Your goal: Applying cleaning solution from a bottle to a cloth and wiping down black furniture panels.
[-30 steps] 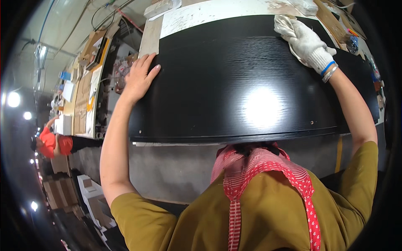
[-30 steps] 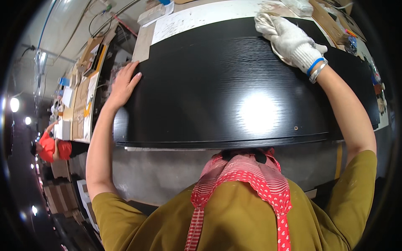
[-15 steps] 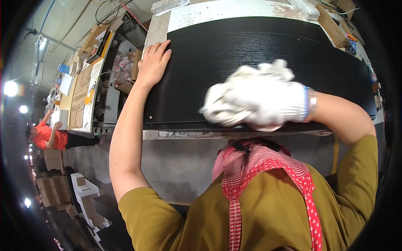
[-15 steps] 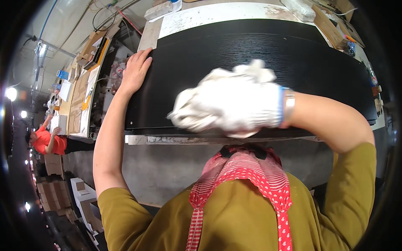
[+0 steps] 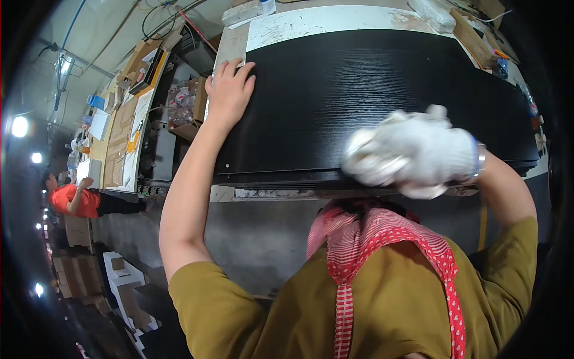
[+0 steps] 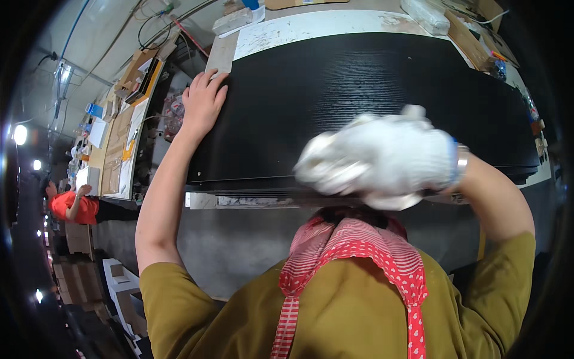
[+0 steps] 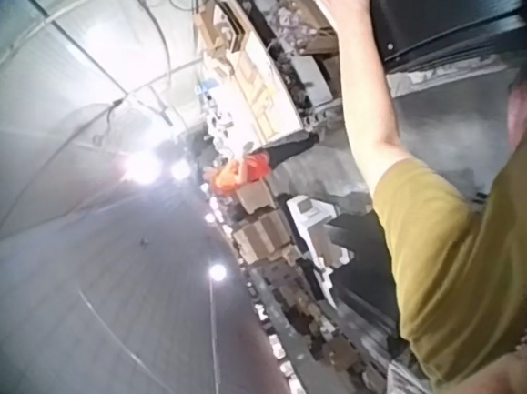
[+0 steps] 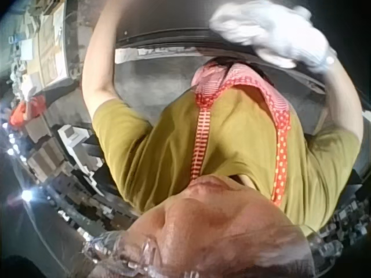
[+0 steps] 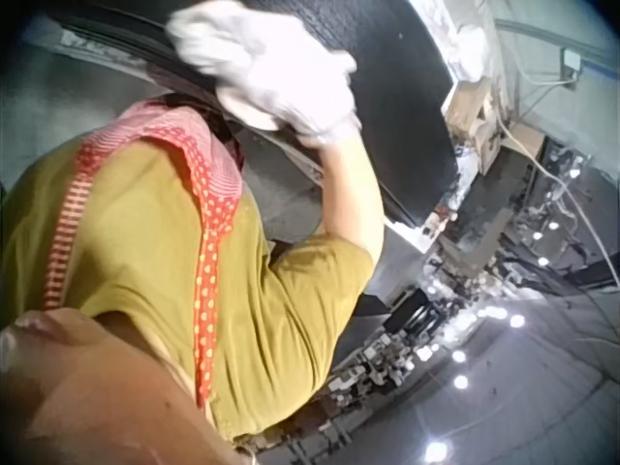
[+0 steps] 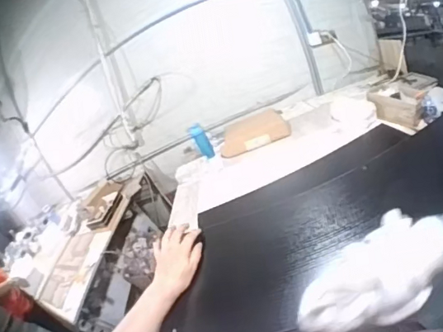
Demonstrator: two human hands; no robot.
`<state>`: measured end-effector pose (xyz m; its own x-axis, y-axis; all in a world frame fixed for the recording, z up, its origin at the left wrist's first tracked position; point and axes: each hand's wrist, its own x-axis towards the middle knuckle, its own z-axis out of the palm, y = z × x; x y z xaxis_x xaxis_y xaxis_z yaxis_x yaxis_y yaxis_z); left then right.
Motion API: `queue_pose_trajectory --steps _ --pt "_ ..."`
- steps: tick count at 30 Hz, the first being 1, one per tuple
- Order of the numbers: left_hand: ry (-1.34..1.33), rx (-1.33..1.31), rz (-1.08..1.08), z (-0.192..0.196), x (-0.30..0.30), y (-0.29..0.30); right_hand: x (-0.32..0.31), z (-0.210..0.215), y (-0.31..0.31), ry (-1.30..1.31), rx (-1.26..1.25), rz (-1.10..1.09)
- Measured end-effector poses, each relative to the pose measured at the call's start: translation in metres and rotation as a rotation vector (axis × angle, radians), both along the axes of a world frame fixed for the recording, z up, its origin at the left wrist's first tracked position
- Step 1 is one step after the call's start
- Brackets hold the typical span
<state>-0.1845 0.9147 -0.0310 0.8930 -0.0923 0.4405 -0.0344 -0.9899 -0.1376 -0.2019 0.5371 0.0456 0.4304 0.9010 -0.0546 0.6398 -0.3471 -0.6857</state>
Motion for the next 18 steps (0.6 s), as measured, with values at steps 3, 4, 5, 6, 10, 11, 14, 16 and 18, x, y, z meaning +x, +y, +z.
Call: queue_pose_trajectory --steps 3,4,5,6,10,11,14,16,18 --pt "0.109 -0.305 -0.435 0.025 -0.034 -0.044 0.023 -0.014 -0.074 0.064 0.022 -0.671" --pt "0.169 -0.322 -0.548 0.033 -0.047 -0.067 0.037 -0.021 -0.103 0.164 0.087 -0.788" --pt "0.303 -0.365 -0.633 0.039 -0.06 -0.086 0.043 -0.026 -0.124 0.254 0.157 -0.905" --pt "0.398 -0.307 -0.671 0.036 -0.076 -0.095 0.038 -0.03 -0.123 0.261 0.159 -0.918" --pt "0.33 -0.247 -0.594 0.032 -0.117 -0.1 0.028 -0.034 -0.106 -0.239 0.064 -0.9" --pt "0.278 -0.265 -0.572 0.026 -0.123 -0.097 0.027 -0.035 -0.106 -0.246 0.071 -0.897" --pt "0.204 -0.312 -0.57 0.018 -0.122 -0.094 0.031 -0.046 -0.116 -0.302 0.109 -0.882" --pt "0.18 -0.344 -0.59 0.017 -0.118 -0.097 0.03 -0.047 -0.112 -0.301 0.135 -0.885" --pt "0.159 -0.317 -0.577 0.019 -0.119 -0.1 0.027 -0.044 -0.107 -0.296 0.16 -0.886"
